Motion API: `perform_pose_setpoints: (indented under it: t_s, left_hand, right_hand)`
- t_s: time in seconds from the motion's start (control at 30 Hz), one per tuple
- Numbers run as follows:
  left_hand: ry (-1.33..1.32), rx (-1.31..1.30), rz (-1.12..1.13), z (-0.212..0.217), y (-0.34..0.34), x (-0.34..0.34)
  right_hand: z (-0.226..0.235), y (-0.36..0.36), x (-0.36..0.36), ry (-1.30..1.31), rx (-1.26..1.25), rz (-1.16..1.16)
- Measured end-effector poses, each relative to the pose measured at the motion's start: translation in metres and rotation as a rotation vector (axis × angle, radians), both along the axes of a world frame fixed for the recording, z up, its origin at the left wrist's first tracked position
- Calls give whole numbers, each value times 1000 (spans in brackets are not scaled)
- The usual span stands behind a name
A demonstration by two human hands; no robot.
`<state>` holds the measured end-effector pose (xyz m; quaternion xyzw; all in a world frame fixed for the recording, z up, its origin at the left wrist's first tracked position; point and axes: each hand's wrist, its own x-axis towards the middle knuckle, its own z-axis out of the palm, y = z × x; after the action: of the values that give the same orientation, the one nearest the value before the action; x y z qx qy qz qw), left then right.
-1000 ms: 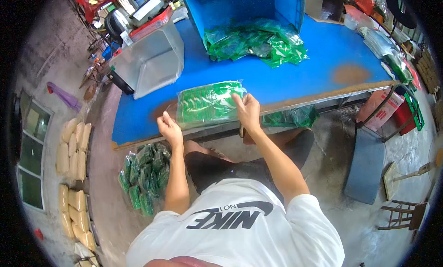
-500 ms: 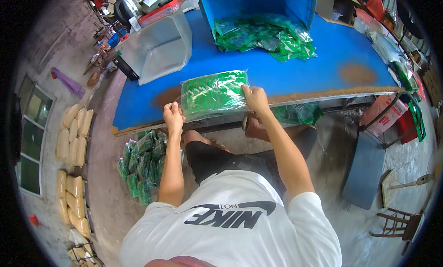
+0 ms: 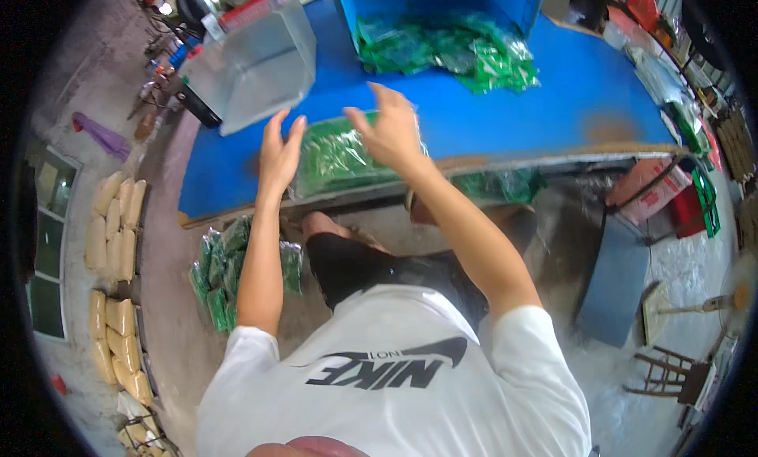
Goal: Packing several small green packets into a large clear plastic bag.
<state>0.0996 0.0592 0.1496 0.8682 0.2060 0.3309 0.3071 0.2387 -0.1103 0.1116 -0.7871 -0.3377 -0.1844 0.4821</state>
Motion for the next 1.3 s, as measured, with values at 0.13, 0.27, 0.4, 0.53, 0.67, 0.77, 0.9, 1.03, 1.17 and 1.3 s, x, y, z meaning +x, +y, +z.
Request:
perform_pose_setpoints:
  t_s: [0.13, 0.27, 0.4, 0.53, 0.67, 0.77, 0.9, 1.03, 1.17, 1.3]
  left_hand:
    - [383, 57, 171, -58, 10, 29]
    - [151, -98, 140, -73, -20, -4]
    - [-191, -134, 289, -107, -61, -23]
    - [-430, -341, 331, -151, -79, -35]
    - [-507, -628, 268, -147, -82, -45]
    - [-513, -682, 341, -153, -86, -38]
    - [-539, -735, 170, -175, -73, -43]
    - [-346, -484, 319, -172, -48, -85]
    - [-538, -1170, 52, -236, -33, -137]
    - [-715, -1509, -140, -286, -15, -207]
  right_hand:
    - [-26, 31, -11, -129, -420, -107]
    - [-40, -3, -4, 7, -246, -192]
    - [-54, -27, -10, 76, -47, -180]
    - [-54, -32, -7, 313, 53, -108]
    - [-52, -27, 2, 435, -68, -17]
    - [-73, -39, 17, 446, 64, 34]
    - [-55, -44, -15, 428, 167, 186]
    - [-60, -38, -70, 400, 119, 190]
    - [-50, -28, -136, 821, -175, 383]
    - [-73, -15, -173, 1188, -250, 1097]
